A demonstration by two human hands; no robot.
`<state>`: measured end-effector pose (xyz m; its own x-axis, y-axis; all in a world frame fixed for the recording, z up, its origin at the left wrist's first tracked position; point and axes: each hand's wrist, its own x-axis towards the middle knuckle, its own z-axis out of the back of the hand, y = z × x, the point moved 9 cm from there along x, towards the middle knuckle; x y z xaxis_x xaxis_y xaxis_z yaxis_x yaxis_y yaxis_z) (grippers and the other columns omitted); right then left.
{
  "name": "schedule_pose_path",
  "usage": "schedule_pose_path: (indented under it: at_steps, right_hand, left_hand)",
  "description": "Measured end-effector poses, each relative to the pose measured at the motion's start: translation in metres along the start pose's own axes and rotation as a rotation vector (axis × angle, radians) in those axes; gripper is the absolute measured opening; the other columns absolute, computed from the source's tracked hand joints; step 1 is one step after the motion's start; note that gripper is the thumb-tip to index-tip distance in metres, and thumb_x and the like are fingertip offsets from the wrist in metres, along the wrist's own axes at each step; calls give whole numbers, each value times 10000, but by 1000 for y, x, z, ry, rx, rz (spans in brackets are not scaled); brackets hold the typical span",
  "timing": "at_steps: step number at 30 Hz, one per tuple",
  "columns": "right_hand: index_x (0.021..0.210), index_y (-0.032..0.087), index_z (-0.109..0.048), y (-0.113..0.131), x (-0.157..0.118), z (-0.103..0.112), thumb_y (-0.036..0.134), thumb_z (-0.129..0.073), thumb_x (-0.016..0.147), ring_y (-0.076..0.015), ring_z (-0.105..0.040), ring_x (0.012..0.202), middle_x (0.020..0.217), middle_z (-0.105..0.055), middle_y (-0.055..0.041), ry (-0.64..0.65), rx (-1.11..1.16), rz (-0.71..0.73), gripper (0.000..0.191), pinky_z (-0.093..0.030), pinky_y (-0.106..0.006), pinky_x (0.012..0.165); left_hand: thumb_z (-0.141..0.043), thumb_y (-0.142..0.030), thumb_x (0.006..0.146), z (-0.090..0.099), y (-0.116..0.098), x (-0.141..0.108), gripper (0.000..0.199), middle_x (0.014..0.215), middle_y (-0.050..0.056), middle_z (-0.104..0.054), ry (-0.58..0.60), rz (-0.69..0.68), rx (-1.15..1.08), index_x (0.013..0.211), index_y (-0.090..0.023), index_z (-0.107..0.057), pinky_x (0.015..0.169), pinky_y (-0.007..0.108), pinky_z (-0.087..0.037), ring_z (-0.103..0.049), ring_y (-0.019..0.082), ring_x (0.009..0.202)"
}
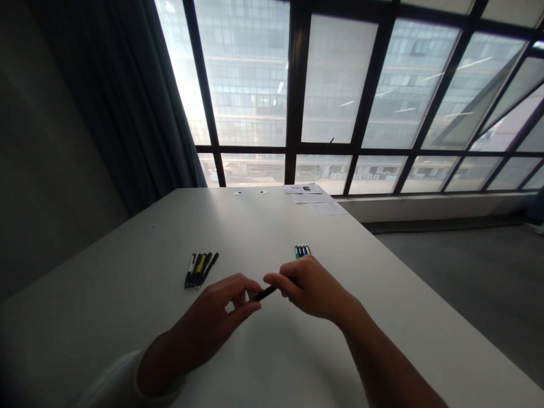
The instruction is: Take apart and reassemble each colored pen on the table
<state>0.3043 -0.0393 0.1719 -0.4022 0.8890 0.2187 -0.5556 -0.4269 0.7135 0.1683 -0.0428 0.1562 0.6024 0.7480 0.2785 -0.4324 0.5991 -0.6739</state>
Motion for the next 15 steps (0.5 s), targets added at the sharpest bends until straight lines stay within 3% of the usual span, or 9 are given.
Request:
schedule_pose_path:
  at_steps: [2,6,11,15]
  right_hand:
    - [620,159,-614,-2,0,-1,541,-474,973,-107,-515,486,533,-581,3,7,12,-13,539,-401,-246,527]
    - [820,171,-643,6,-1,6,525,-618,900,-123,-524,606,696,-621,-5,-43,-8,68,364,-399,-234,558]
    - [592,176,-457,7,2,-5,488,-506,974,-81,-343,490,522,-386,57,4,-86,74,496,-305,-237,519]
    - [569,181,-406,-1,6,-17,530,-433,990,-74,-282,464,506,-338,61,21,4,-12,548,-263,-241,482]
  left_hand:
    - [-563,-238,930,0,-1,0,112,887,2,-637,1,-9,0,1015,-219,-634,723,281,-441,-568,144,741]
    - [-518,-228,952,0,0,0,128,893,10,-639,15,-14,-2,1016,-215,-628,736,286,-447,-576,153,762]
    - [-604,-208,909,1,-2,-1,90,903,10,-636,-11,-25,54,997,-215,-621,733,289,-449,-572,159,769]
    - [-589,-146,912,8,-9,1,72,908,37,-649,-96,-138,211,955,-190,-626,750,310,-446,-575,195,846]
